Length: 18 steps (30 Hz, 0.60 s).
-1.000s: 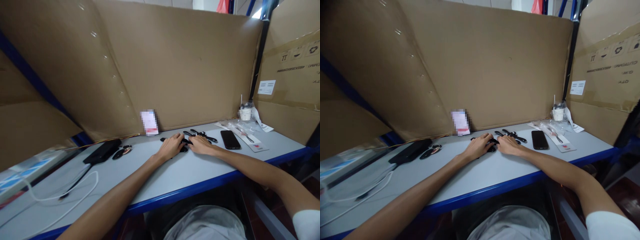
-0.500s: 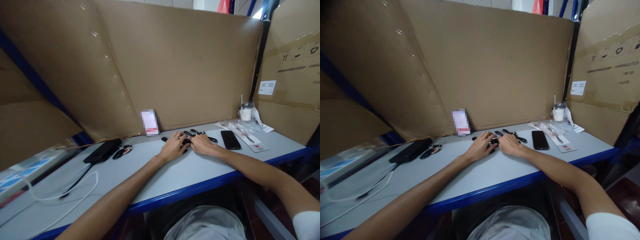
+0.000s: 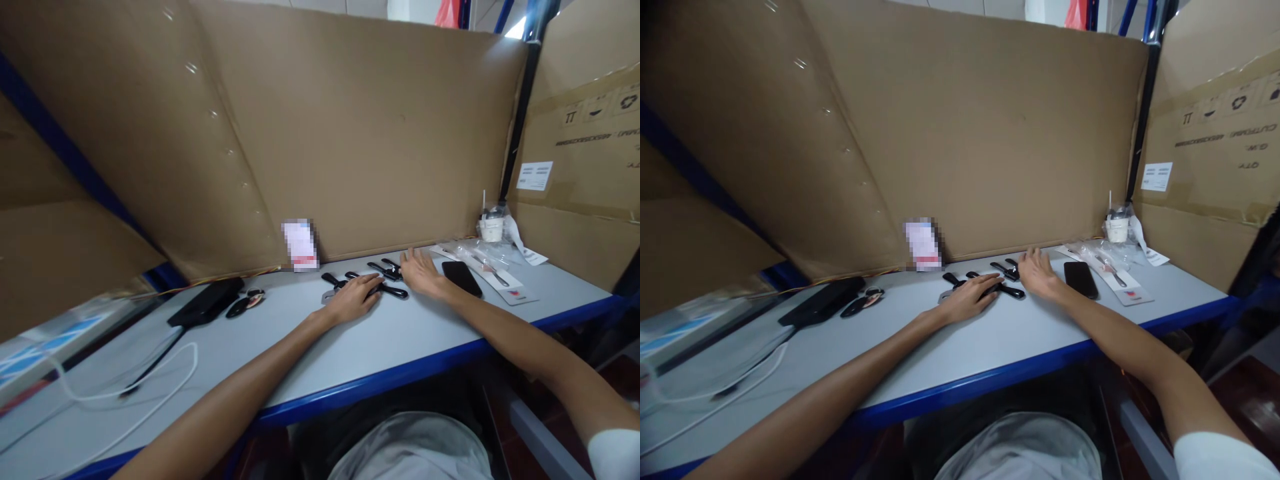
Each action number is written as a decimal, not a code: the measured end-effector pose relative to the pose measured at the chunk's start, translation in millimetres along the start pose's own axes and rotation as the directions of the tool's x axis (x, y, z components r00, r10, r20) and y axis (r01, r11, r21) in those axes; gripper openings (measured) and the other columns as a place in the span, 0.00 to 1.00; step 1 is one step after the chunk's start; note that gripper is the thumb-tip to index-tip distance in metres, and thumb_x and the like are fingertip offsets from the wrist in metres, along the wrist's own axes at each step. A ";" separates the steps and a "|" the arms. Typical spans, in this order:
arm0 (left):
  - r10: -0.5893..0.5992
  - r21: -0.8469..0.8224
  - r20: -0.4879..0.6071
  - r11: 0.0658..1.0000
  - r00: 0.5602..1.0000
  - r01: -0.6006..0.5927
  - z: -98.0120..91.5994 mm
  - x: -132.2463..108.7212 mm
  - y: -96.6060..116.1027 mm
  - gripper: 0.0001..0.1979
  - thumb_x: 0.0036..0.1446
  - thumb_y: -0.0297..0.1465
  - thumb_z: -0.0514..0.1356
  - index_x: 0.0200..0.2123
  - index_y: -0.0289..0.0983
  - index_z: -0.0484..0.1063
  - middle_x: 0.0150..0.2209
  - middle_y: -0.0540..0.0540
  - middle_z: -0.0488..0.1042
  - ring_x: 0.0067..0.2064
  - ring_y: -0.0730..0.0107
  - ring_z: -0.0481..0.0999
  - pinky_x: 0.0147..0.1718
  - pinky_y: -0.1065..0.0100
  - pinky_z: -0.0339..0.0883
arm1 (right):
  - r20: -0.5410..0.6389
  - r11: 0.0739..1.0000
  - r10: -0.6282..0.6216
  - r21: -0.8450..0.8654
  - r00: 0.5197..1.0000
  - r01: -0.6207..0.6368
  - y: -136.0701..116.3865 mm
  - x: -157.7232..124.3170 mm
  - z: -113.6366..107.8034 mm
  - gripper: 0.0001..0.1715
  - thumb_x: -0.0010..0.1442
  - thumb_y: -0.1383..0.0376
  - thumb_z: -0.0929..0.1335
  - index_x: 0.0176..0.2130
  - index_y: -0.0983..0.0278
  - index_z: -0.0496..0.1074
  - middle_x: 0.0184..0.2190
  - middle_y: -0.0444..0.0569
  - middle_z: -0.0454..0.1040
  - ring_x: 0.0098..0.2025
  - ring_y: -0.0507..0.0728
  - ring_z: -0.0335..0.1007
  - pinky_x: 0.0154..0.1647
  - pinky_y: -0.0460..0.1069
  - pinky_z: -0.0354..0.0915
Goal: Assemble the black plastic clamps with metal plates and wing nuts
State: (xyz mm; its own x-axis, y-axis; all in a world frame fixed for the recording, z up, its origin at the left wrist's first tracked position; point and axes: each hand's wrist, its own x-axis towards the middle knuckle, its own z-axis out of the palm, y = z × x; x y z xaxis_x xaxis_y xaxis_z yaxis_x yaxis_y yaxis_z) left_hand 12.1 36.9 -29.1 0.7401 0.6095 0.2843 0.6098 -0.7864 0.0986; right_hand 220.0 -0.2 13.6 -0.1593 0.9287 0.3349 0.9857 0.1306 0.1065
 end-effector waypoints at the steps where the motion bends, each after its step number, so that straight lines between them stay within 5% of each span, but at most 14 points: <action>1: -0.002 -0.003 -0.003 1.000 1.000 0.002 0.4 -0.2 -0.3 0.24 0.68 0.36 0.50 0.64 0.35 0.67 0.66 0.36 0.66 0.66 0.56 0.67 0.66 0.53 0.60 | 0.057 1.000 0.008 -0.016 0.998 -0.007 1.9 -0.5 1.1 0.26 0.66 0.73 0.61 0.61 0.75 0.69 0.59 0.72 0.69 0.61 0.71 0.63 0.55 0.60 0.62; 4: -0.001 -0.005 0.000 1.000 1.000 0.001 1.3 0.0 -1.4 0.23 0.68 0.33 0.50 0.63 0.37 0.68 0.67 0.36 0.65 0.66 0.55 0.67 0.65 0.53 0.60 | 0.214 1.000 0.015 -0.013 0.977 -0.013 2.2 -2.2 4.1 0.23 0.65 0.77 0.60 0.54 0.74 0.75 0.52 0.72 0.75 0.54 0.69 0.70 0.50 0.58 0.64; 10: 0.040 -0.017 0.013 0.999 0.999 -0.040 -1.2 3.5 -1.3 0.22 0.65 0.27 0.49 0.59 0.39 0.71 0.63 0.38 0.69 0.63 0.56 0.69 0.63 0.52 0.62 | -0.007 0.996 -0.061 -0.070 0.998 0.060 -10.9 -3.2 7.0 0.24 0.65 0.77 0.59 0.57 0.75 0.72 0.53 0.72 0.73 0.57 0.69 0.66 0.50 0.58 0.64; 18: 0.049 -0.095 -0.038 0.994 0.998 -0.053 -4.7 4.4 -5.4 0.14 0.64 0.26 0.49 0.46 0.39 0.72 0.47 0.41 0.77 0.50 0.60 0.76 0.53 0.57 0.69 | 0.168 0.993 -0.090 0.088 0.982 0.076 -11.9 -4.6 4.5 0.24 0.66 0.76 0.61 0.58 0.74 0.71 0.48 0.68 0.78 0.50 0.66 0.76 0.47 0.55 0.66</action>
State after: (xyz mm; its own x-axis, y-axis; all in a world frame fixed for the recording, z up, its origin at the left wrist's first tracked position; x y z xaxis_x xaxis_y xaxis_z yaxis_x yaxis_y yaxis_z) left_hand 10.8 43.4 -23.9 0.7579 0.5657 0.3248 0.5401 -0.8235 0.1740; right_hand 209.3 -4.4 6.6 -0.2356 0.9583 0.1617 0.9718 0.2308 0.0484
